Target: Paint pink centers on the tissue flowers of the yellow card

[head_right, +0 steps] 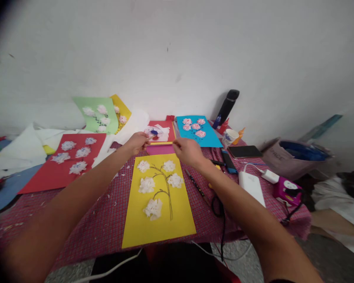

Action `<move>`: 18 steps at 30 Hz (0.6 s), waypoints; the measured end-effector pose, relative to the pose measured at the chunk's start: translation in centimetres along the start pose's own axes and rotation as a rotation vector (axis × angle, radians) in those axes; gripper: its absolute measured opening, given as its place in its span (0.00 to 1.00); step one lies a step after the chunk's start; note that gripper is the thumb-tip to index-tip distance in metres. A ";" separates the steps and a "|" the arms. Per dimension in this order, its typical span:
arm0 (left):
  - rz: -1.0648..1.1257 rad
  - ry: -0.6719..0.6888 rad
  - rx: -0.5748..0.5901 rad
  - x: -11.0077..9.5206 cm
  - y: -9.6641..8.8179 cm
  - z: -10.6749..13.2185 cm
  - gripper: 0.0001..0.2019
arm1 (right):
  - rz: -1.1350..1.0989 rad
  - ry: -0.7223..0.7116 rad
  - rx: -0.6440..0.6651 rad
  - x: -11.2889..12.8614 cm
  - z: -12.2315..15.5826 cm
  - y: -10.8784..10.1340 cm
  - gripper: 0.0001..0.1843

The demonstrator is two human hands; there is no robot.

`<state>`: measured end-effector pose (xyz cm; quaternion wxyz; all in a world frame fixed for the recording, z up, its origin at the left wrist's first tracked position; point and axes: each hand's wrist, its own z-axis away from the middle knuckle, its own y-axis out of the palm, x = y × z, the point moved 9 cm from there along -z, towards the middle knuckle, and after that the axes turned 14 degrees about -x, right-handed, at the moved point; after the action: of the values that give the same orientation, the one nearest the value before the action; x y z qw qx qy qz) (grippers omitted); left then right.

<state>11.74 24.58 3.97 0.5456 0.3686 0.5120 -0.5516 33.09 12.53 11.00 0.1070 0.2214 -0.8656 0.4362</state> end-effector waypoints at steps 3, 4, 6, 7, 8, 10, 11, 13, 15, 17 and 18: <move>0.174 -0.112 0.025 0.9 1.0 1.5 0.09 | -0.081 0.006 0.039 3.1 0.2 3.1 0.12; 0.234 -0.146 0.035 1.1 1.3 2.1 0.10 | -0.103 0.004 0.048 3.7 0.4 3.9 0.12; 0.349 -0.197 0.045 1.5 1.8 3.1 0.12 | -0.152 -0.001 0.061 4.6 0.8 5.1 0.12; 0.401 -0.214 0.045 1.6 2.1 3.5 0.13 | -0.180 -0.001 0.066 4.9 1.1 5.6 0.13; 0.448 -0.229 0.046 1.8 2.4 3.9 0.14 | -0.211 0.003 0.070 5.0 1.4 5.9 0.13; 0.536 -0.248 0.042 2.0 2.9 4.5 0.14 | -0.278 0.038 0.070 5.0 1.9 6.5 0.13; 0.575 -0.254 0.038 2.1 3.2 4.7 0.14 | -0.312 0.071 0.060 4.7 2.1 6.7 0.12; 0.644 -0.261 0.023 2.1 3.7 5.0 0.15 | -0.382 0.169 0.024 4.0 2.3 6.9 0.09; 0.698 -0.270 0.010 2.2 4.2 5.3 0.15 | -0.469 0.304 0.001 3.2 2.4 7.2 0.07; 0.741 -0.277 0.003 2.2 4.9 5.6 0.16 | -0.563 0.450 0.025 2.5 2.6 7.8 0.08; 0.759 -0.280 0.002 2.2 5.2 5.7 0.16 | -0.603 0.511 0.046 2.3 2.7 8.1 0.08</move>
<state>17.41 19.19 2.19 0.7748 0.4533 0.2597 -0.3561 27.24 13.99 4.50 0.4373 0.3526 -0.6972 0.4454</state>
